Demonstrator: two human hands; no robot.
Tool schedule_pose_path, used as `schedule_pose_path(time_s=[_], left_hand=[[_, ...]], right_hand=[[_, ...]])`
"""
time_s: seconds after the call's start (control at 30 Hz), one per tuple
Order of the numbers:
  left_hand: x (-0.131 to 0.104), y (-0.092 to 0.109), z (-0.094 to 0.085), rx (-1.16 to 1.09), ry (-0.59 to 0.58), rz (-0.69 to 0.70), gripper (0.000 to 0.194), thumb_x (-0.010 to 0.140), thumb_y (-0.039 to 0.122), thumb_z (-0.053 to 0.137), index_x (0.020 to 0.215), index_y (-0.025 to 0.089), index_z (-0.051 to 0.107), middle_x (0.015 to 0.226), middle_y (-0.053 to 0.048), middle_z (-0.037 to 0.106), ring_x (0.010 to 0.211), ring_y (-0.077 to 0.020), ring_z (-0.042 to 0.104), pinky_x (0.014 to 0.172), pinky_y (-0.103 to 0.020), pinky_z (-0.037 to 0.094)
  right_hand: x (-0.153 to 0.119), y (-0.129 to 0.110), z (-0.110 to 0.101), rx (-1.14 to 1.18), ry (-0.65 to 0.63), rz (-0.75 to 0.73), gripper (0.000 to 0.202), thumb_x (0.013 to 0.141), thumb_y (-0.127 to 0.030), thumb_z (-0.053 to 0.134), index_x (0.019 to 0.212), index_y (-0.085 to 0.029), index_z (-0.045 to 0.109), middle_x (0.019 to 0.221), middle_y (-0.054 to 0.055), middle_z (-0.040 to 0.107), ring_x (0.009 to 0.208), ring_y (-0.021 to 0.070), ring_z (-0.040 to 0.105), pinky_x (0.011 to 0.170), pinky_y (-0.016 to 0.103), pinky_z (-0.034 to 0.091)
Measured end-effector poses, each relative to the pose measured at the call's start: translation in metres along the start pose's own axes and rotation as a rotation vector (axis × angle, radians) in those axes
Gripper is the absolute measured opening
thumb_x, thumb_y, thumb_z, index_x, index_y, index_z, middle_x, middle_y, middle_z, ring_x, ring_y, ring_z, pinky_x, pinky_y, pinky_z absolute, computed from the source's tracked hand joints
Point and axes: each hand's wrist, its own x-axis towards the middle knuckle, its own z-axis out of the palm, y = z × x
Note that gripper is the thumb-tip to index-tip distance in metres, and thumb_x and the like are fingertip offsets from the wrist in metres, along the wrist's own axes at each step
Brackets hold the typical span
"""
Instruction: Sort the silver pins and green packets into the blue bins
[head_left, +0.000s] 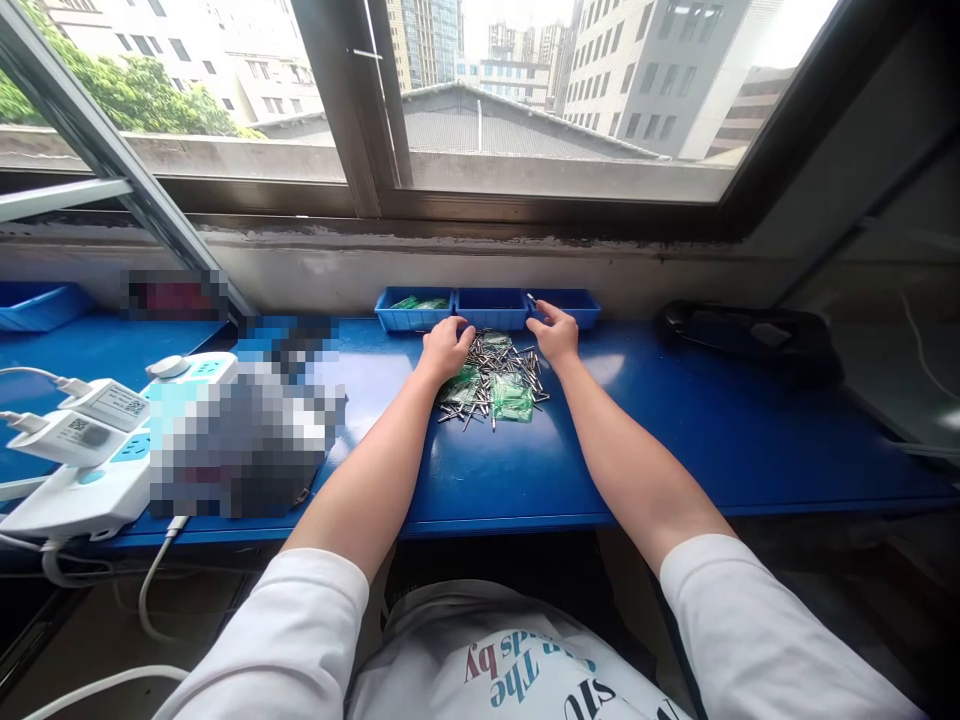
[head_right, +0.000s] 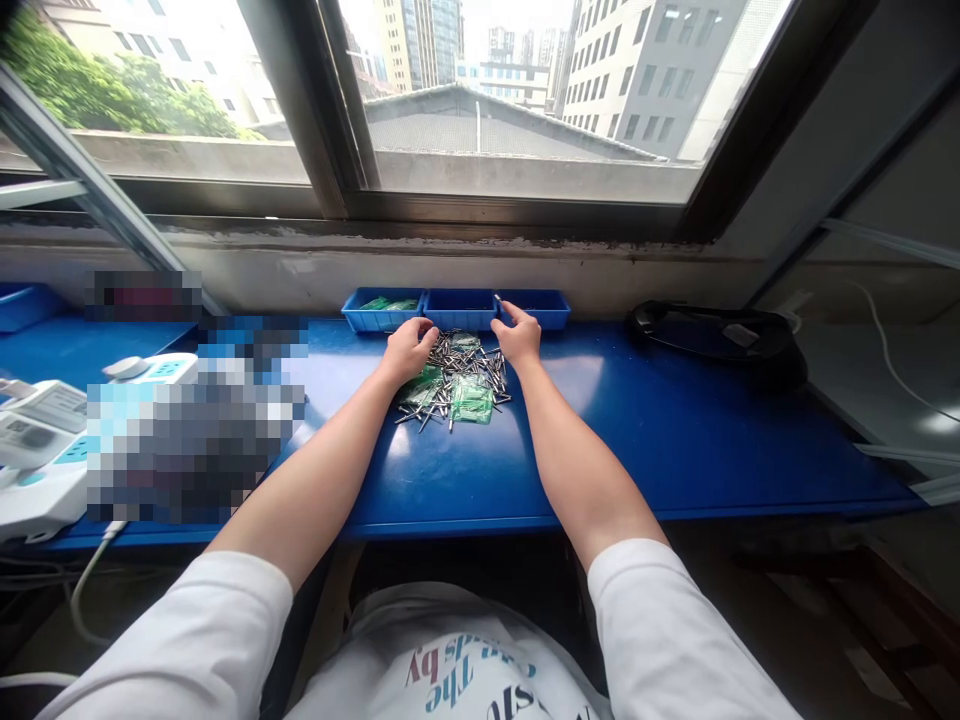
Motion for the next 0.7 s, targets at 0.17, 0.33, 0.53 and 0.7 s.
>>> schedule_pose_path(time_s=[0.17,0.33,0.53,0.7], left_hand=[[-0.001,0.0,0.0,0.044,-0.04,-0.03,0.035,0.09,0.042,0.045,0.114,0.02,0.058,0.119,-0.01,0.064,0.115,-0.0243,0.056,0.098,-0.039,0.04],[-0.003,0.003,-0.001,0.056,-0.085,-0.037,0.036,0.09,0.044,0.045,0.113,0.019,0.058,0.12,-0.01,0.064,0.115,-0.0242,0.055,0.098,-0.038,0.04],[-0.001,0.001,-0.001,0.095,-0.071,-0.063,0.037,0.09,0.046,0.043,0.113,0.021,0.058,0.12,-0.01,0.064,0.117,-0.0263,0.054,0.097,-0.042,0.039],[0.0,-0.002,-0.004,0.216,0.019,-0.181,0.038,0.088,0.041,0.043,0.116,0.021,0.057,0.123,-0.011,0.062,0.118,-0.0291,0.052,0.098,-0.045,0.038]], right_hand=[[0.001,0.003,-0.006,-0.303,0.007,-0.013,0.065,0.067,-0.021,0.061,0.132,-0.013,0.056,0.122,0.012,0.063,0.121,0.0319,0.045,0.106,0.051,0.037],[0.004,0.015,-0.003,-0.424,-0.028,-0.048,0.073,0.068,-0.024,0.059,0.139,-0.022,0.045,0.147,0.01,0.042,0.12,0.0357,0.038,0.101,0.062,0.034],[0.007,0.026,-0.002,-0.391,-0.028,-0.072,0.082,0.064,-0.024,0.059,0.143,-0.025,0.035,0.155,0.011,0.027,0.121,0.036,0.04,0.097,0.062,0.036],[0.004,0.02,-0.002,-0.337,0.082,-0.175,0.072,0.068,-0.02,0.053,0.138,-0.013,0.041,0.145,0.018,0.041,0.128,0.0335,0.039,0.104,0.056,0.033]])
